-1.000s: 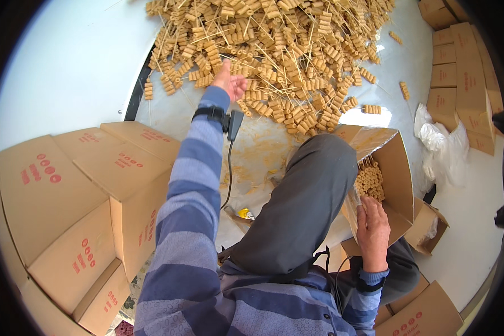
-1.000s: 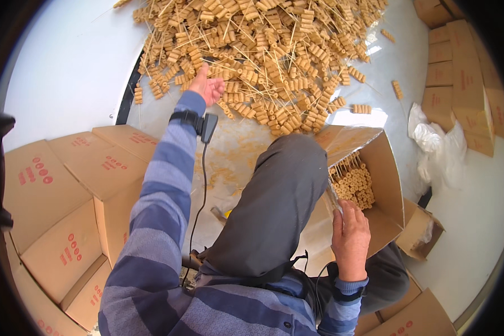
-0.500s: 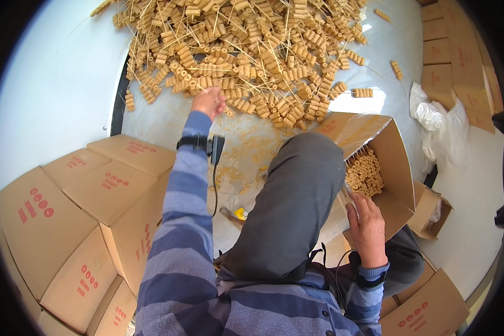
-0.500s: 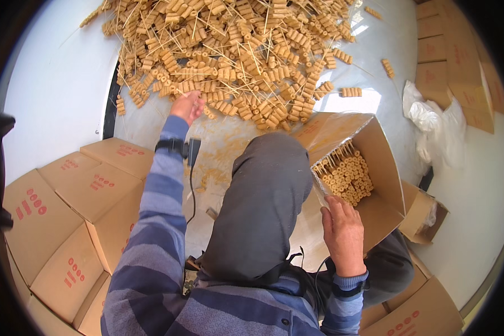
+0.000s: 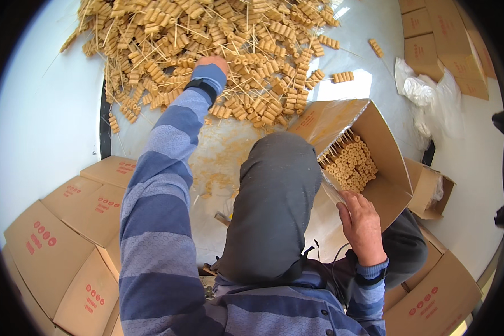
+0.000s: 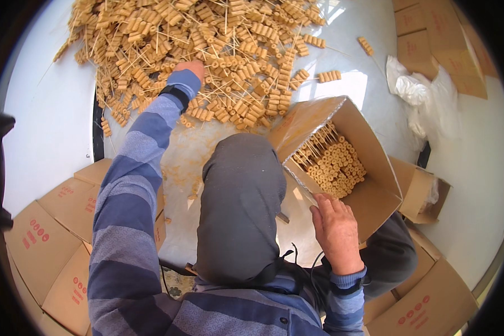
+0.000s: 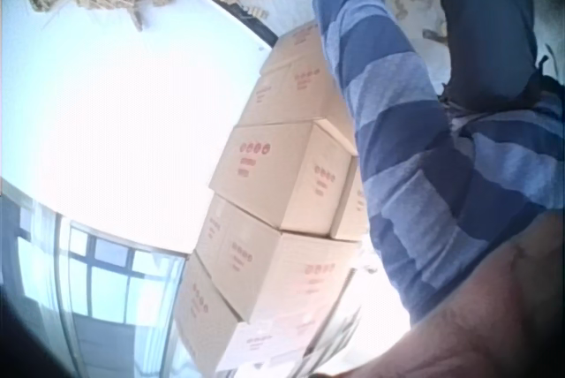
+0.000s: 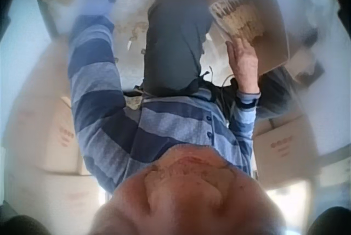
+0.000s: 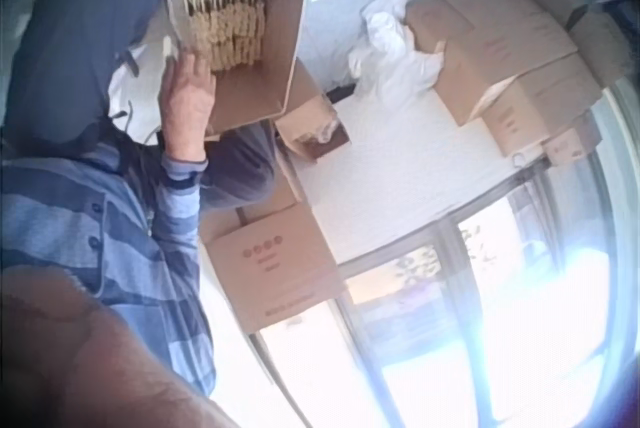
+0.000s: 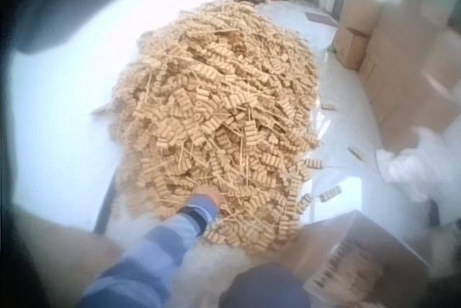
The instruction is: The person threads small cylindrical snack pieces onto wooden skewers and places the completed skewers into a cardboard box. The person repeatedly picks up skewers and snacks from a pile on the floor, aligns the snacks, and inserts them into the box.
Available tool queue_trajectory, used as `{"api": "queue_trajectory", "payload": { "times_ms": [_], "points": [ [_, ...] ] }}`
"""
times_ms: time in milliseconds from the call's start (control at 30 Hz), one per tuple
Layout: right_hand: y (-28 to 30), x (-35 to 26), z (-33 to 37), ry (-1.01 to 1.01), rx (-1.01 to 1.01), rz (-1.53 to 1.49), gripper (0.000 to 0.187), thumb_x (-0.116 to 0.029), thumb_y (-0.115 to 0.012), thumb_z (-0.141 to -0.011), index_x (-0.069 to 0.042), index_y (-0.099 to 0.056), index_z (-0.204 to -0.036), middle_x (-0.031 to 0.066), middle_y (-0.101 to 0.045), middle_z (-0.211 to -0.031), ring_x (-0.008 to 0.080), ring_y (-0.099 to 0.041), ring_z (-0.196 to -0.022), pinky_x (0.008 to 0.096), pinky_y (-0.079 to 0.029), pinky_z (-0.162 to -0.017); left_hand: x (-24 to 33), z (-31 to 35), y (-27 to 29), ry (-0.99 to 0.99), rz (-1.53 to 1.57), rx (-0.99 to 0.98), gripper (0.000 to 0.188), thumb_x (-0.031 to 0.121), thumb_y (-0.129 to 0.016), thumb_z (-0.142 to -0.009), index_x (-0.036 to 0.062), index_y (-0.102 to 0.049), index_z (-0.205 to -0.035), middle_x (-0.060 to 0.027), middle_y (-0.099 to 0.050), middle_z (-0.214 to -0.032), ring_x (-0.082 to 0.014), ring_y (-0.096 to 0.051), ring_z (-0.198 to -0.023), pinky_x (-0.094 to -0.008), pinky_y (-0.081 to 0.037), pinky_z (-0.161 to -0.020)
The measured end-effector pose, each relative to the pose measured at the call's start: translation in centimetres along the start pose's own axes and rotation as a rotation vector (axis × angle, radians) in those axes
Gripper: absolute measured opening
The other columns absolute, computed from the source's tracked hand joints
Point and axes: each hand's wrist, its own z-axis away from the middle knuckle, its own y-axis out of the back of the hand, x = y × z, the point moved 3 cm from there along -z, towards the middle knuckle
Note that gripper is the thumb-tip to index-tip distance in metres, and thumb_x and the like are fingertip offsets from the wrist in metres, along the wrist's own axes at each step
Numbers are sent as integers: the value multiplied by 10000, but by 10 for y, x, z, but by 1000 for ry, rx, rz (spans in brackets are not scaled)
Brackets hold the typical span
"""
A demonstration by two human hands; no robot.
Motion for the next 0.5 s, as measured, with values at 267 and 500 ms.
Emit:
{"api": "queue_trajectory", "payload": {
  "times_ms": [267,500],
  "points": [
    [1,1,-1,22,-14,-33,279,-115,-677,-901,-59,-637,-1172,131,-682,-1074,341,-641,-933,419,-506,-831,-14,18,-11,-96,7,-15,245,125,-537,-936,25,-747,-1014,-173,-748,-1003,-329,-730,-957,-428,-587,-816],
    [34,-20,-1,33,107,-186,239,-94,-665,-926,-36,-651,-1158,158,-683,-1093,354,-656,-973,390,-531,-848,-77,70,10,-32,553,-583,476,499,-560,-995,46,-707,-987,-79,-688,-779,-247,-664,-700,-376,-536,-656]
  ]
}}
